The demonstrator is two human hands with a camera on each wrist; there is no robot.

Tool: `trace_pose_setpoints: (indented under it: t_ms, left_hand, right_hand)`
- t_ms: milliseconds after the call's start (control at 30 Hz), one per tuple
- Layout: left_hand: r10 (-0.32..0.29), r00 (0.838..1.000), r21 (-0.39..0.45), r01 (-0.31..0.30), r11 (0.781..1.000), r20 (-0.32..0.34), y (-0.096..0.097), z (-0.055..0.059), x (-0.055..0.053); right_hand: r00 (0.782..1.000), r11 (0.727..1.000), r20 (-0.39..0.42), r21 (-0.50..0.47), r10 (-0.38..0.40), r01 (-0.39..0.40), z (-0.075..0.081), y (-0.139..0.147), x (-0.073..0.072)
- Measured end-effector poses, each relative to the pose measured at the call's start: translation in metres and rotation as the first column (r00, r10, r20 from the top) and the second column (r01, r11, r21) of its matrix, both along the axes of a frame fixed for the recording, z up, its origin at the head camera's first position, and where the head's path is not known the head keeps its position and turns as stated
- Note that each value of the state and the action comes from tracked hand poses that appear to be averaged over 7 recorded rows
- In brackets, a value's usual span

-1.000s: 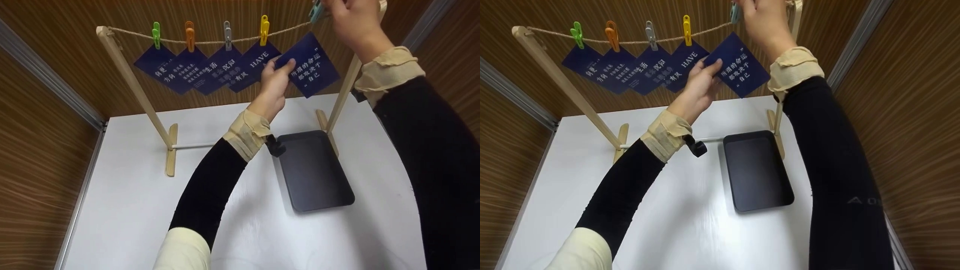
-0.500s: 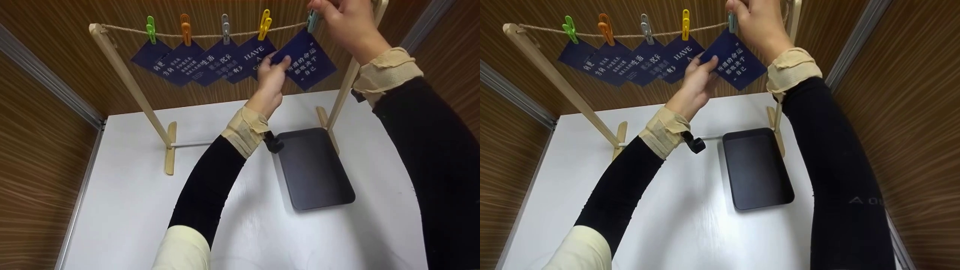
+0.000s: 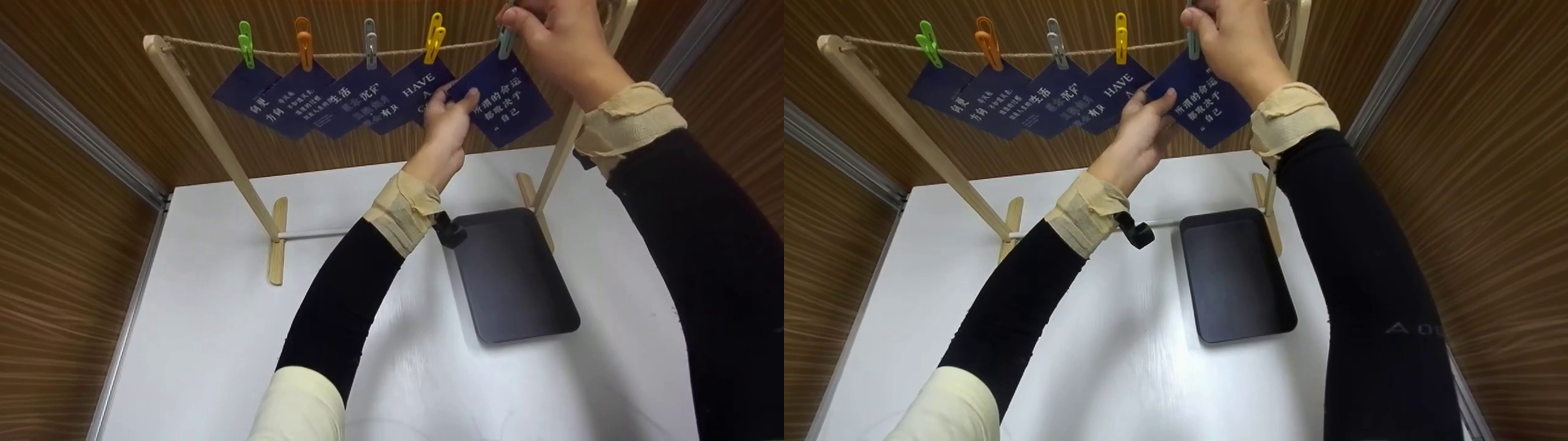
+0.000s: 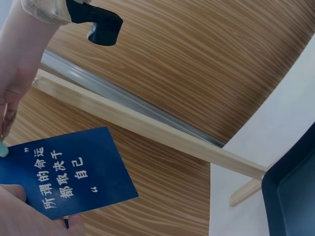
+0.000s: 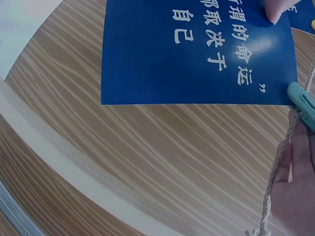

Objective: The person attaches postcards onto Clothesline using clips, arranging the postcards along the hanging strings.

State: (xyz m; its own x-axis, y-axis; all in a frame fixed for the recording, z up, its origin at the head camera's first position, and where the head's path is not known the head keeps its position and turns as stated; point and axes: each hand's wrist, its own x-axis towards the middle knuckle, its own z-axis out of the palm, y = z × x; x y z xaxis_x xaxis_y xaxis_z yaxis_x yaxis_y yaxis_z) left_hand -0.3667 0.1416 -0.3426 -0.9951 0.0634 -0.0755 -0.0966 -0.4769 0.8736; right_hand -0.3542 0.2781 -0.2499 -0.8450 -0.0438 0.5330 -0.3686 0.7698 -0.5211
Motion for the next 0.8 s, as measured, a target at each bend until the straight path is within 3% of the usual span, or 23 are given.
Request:
trace_pose_setpoints:
  t_ms: [333, 600, 700, 800]
  left_hand:
    - [-0.023, 1.0, -0.04, 0.024, 0.999, 0.015, 0.002, 0.0, 0.002]
    - [-0.029, 0.999, -0.033, 0.03, 0.999, 0.014, 0.003, -0.003, -0.001]
    - [-0.046, 0.999, -0.03, 0.047, 0.998, 0.026, 0.001, -0.006, -0.001]
    - [-0.078, 0.996, -0.035, 0.079, 0.996, 0.034, -0.004, -0.012, 0.002]
  right_hand:
    - [0.999, 0.999, 0.017, 0.033, 0.031, -0.031, -0.001, 0.003, 0.004]
    - [0.999, 0.997, 0.043, 0.076, -0.008, 0.004, -0.002, 0.005, 0.0]
    - [1.0, 0.996, 0.012, 0.087, -0.012, 0.011, -0.005, 0.005, -0.003]
    - [0.996, 0.993, -0.089, 0.115, 0.023, -0.013, -0.009, 0.007, -0.005]
